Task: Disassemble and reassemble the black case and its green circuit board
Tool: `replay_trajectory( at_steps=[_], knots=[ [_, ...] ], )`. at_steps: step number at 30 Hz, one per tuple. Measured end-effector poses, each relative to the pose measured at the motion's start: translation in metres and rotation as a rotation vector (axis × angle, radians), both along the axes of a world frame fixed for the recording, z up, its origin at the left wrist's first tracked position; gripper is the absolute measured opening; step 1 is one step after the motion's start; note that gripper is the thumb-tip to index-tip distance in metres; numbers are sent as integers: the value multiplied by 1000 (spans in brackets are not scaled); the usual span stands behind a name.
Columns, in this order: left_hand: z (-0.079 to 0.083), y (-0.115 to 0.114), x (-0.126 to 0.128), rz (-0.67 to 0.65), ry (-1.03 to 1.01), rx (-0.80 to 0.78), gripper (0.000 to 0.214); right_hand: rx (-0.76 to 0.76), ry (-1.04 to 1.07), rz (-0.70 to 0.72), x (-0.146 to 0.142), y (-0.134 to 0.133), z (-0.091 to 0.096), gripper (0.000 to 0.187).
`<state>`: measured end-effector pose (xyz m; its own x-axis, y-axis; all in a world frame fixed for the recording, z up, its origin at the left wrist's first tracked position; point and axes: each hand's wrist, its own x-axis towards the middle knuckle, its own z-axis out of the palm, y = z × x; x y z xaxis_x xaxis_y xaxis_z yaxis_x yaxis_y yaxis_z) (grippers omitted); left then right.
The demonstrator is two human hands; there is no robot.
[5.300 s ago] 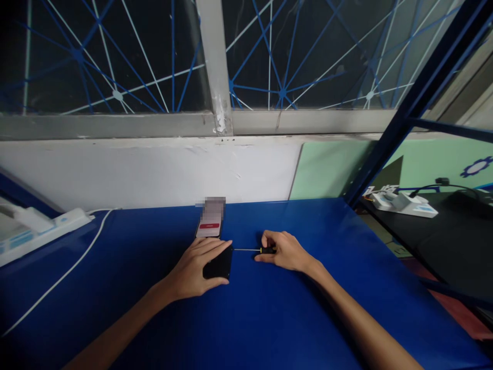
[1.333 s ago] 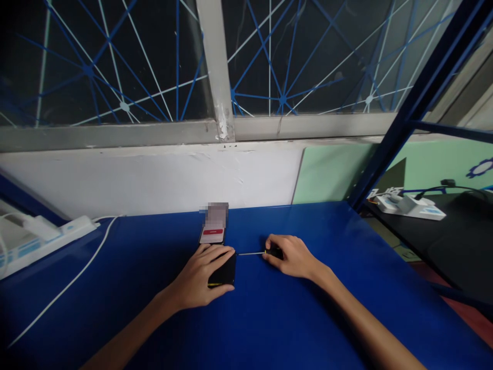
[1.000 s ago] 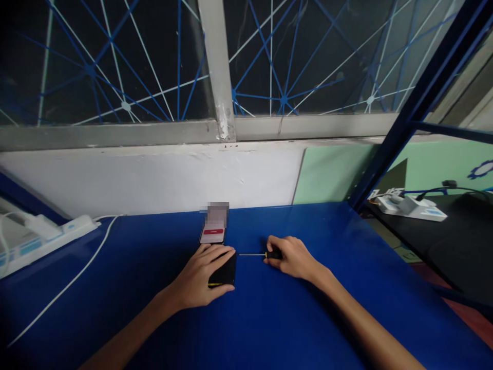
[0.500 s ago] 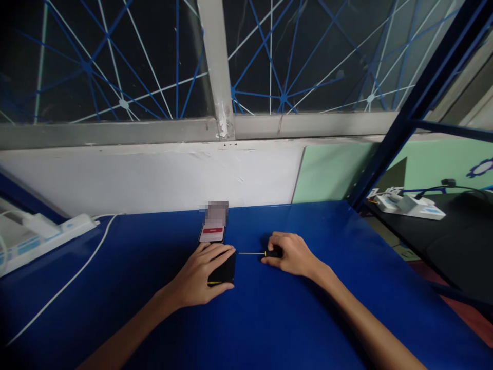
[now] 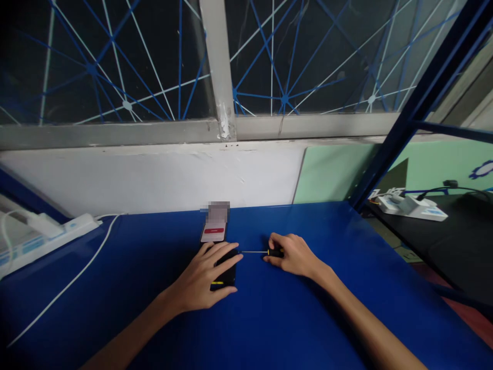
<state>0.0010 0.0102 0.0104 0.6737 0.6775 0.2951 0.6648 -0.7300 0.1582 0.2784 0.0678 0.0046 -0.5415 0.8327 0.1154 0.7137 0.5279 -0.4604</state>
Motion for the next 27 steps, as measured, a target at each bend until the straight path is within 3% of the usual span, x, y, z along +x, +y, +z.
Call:
replay_trajectory(
  at_steps=[27],
  knots=[
    [-1,-2,8,-29,53,-38,65,-30,5,46,6,2,10,23]
  ],
)
